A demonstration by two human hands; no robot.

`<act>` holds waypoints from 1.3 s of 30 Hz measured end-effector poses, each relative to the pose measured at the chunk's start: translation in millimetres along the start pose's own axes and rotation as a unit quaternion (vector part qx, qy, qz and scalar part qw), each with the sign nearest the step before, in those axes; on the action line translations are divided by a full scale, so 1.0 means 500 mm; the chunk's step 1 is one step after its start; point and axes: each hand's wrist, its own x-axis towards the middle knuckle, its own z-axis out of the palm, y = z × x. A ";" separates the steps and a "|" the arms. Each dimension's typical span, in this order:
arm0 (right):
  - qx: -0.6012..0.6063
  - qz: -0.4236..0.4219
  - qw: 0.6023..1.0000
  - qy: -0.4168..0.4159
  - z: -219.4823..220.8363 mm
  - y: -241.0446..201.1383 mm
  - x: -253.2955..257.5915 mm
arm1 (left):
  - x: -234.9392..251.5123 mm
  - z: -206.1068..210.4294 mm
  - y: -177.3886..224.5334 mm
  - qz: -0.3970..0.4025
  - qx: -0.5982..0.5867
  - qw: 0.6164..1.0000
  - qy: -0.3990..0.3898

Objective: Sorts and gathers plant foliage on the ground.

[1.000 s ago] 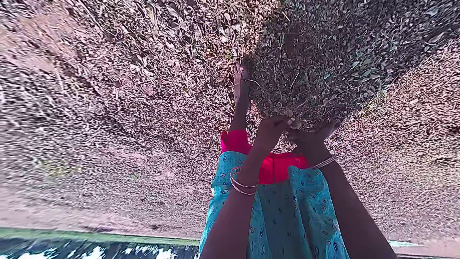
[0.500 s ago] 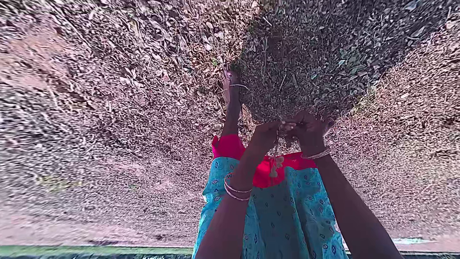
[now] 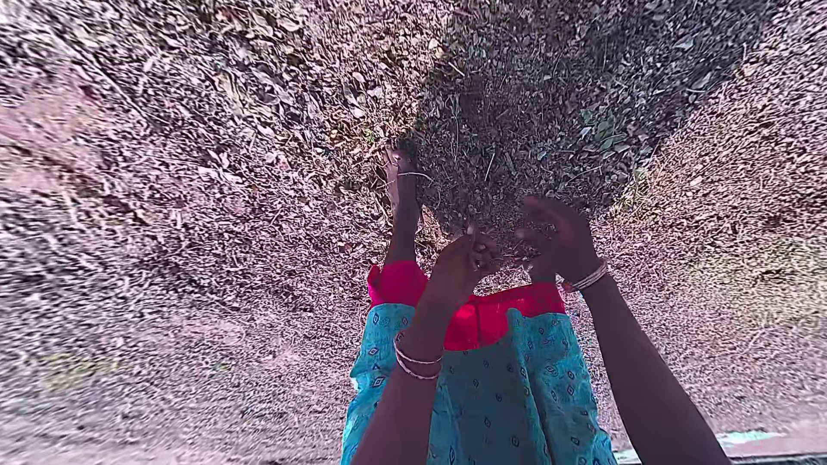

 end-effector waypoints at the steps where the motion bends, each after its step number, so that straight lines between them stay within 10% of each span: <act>1: -0.010 0.045 0.998 0.051 -0.033 0.028 0.044 | -0.004 0.000 -0.001 -0.002 -0.024 0.999 -0.030; 7: -0.166 0.258 0.939 0.158 -0.114 0.210 0.303 | 0.005 -0.026 -0.011 0.030 -0.033 0.998 -0.036; 12: -0.306 0.186 0.912 -0.199 0.157 0.153 0.129 | 0.012 -0.024 -0.009 0.055 -0.044 0.997 0.017; 16: -0.272 0.269 0.822 -0.423 0.188 0.162 -0.035 | 0.012 -0.027 -0.005 0.063 -0.023 0.997 0.050; 21: -0.248 0.315 0.915 -0.046 -0.045 0.287 -0.010 | 0.013 -0.031 -0.013 0.059 -0.027 0.995 0.077; 26: -0.147 0.316 0.903 0.253 -0.229 0.353 0.202 | 0.012 -0.037 -0.024 0.066 -0.007 0.995 0.080; 30: -0.249 0.324 0.909 0.087 -0.096 0.302 0.220 | 0.012 -0.033 -0.023 0.066 0.005 0.993 0.095; 36: -0.230 0.248 0.831 -0.442 0.107 0.205 0.022 | 0.011 -0.027 -0.024 0.076 0.015 0.993 0.088; 39: -0.186 0.245 0.915 -0.260 0.100 0.163 0.018 | 0.014 -0.029 -0.036 0.077 0.019 0.990 0.116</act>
